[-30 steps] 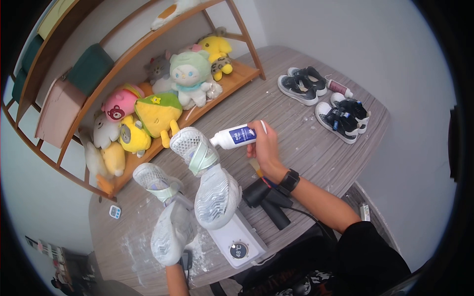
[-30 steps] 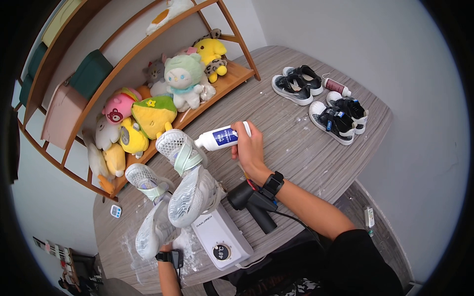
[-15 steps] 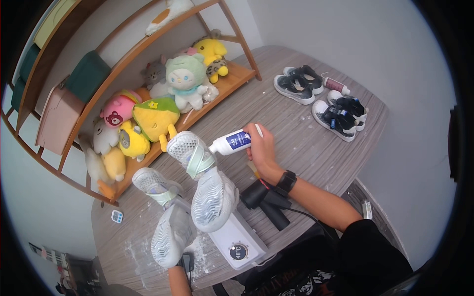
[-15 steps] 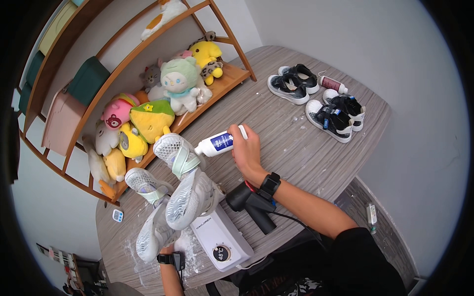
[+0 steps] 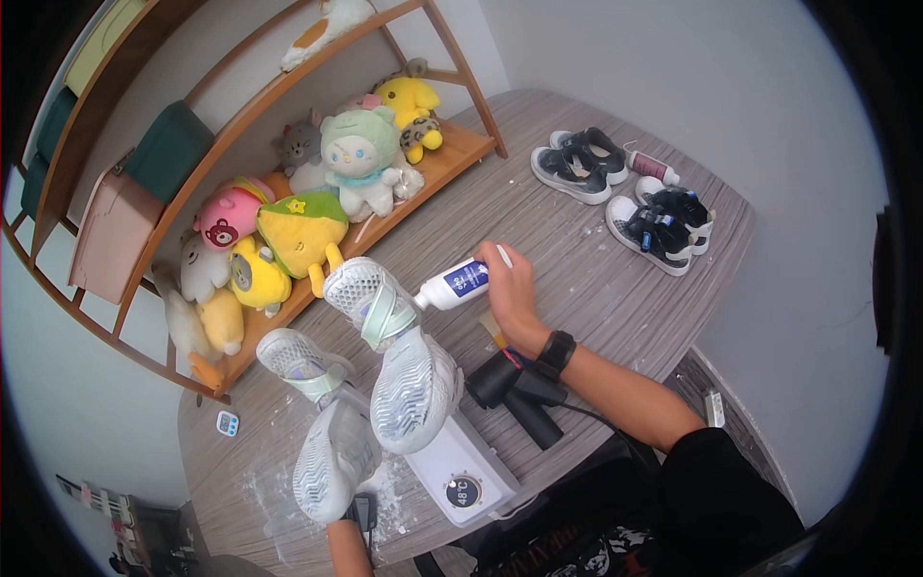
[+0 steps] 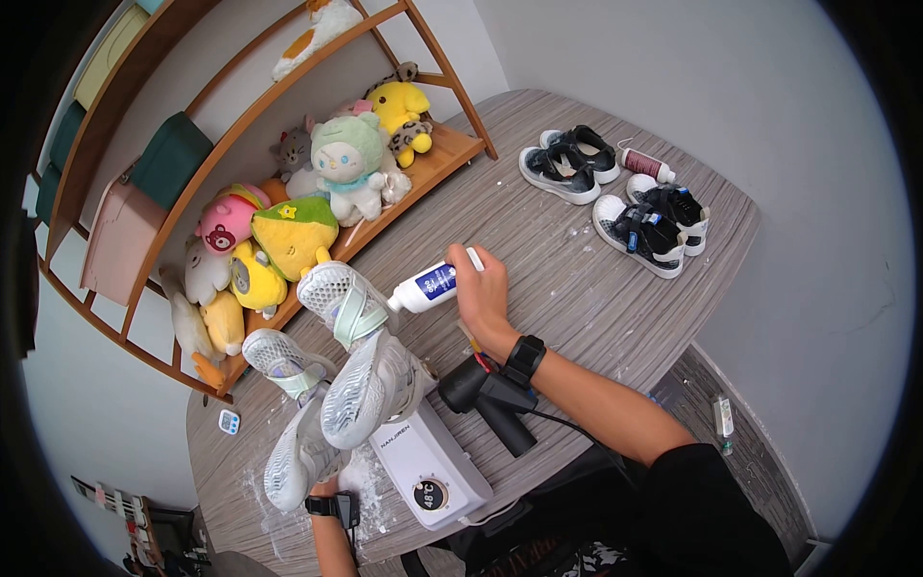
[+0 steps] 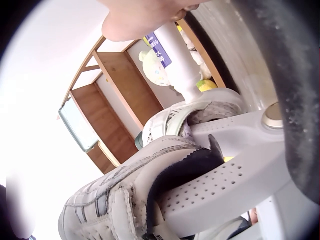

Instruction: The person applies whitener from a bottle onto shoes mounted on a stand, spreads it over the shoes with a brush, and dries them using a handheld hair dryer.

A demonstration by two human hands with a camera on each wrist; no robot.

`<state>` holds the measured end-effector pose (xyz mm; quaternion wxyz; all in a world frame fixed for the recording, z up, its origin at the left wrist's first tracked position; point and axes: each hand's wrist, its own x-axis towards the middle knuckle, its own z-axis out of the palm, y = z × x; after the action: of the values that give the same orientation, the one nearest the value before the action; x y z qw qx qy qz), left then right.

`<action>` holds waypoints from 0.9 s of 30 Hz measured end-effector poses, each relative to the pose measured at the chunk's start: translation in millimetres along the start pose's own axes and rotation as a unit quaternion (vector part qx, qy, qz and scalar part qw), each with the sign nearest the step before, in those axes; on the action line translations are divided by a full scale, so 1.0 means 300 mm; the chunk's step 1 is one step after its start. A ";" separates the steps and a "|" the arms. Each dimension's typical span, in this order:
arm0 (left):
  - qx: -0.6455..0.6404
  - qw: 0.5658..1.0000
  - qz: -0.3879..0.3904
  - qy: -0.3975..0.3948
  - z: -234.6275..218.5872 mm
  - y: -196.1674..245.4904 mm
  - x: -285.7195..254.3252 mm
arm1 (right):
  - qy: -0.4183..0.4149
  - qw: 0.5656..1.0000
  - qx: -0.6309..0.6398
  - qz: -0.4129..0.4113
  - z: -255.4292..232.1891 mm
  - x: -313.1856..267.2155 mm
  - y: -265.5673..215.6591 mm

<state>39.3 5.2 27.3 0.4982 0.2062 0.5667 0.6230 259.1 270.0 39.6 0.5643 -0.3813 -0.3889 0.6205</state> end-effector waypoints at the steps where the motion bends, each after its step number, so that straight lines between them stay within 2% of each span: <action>1: 0.000 1.000 0.000 0.001 0.000 0.001 -0.001 | 0.000 1.000 0.000 0.000 -0.001 0.001 0.001; 2: 0.000 1.000 0.001 0.003 0.051 0.018 0.031 | 0.001 1.000 -0.003 0.001 0.000 -0.001 -0.003; 3: -0.001 1.000 0.002 0.006 -0.028 -0.010 -0.026 | 0.003 1.000 -0.006 0.002 0.001 -0.004 -0.007; 5: -0.002 1.000 0.002 0.010 -0.028 -0.013 -0.030 | 0.006 1.000 -0.002 0.007 0.004 -0.012 -0.022; 6: -0.002 1.000 0.003 0.013 0.046 0.020 0.024 | 0.010 1.000 0.002 0.010 0.006 -0.014 -0.027; 8: -0.005 1.000 0.005 0.017 0.008 0.005 -0.040 | 0.011 1.000 0.010 0.009 0.008 -0.009 -0.017; 13: -0.011 0.999 0.011 0.035 -0.013 -0.011 -0.038 | 0.006 0.999 0.047 0.001 0.015 -0.019 -0.025; 16: -0.016 0.999 0.013 0.047 -0.026 -0.020 -0.056 | -0.013 0.995 0.094 -0.031 0.018 -0.026 -0.029; 18: -0.020 0.998 0.017 0.057 -0.025 -0.024 -0.067 | -0.039 0.989 0.105 -0.097 0.017 -0.028 -0.025; 22: -0.021 0.997 0.035 0.068 -0.006 -0.010 -0.054 | -0.044 0.990 0.084 -0.100 0.021 -0.071 -0.069; 24: -0.025 0.996 0.043 0.074 -0.006 -0.025 -0.066 | -0.061 0.985 0.097 -0.128 0.019 -0.079 -0.072; 26: -0.036 0.995 0.047 0.080 -0.007 -0.017 -0.068 | -0.081 0.980 0.088 -0.162 0.015 -0.074 -0.084; 27: -0.042 0.994 0.049 0.083 -0.009 0.003 -0.060 | -0.102 0.969 0.066 -0.215 0.016 -0.071 -0.104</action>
<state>44.4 -11.3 33.0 0.4263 0.1601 0.5683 0.6853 269.0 250.3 70.9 0.6655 -0.1851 -0.4757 0.5446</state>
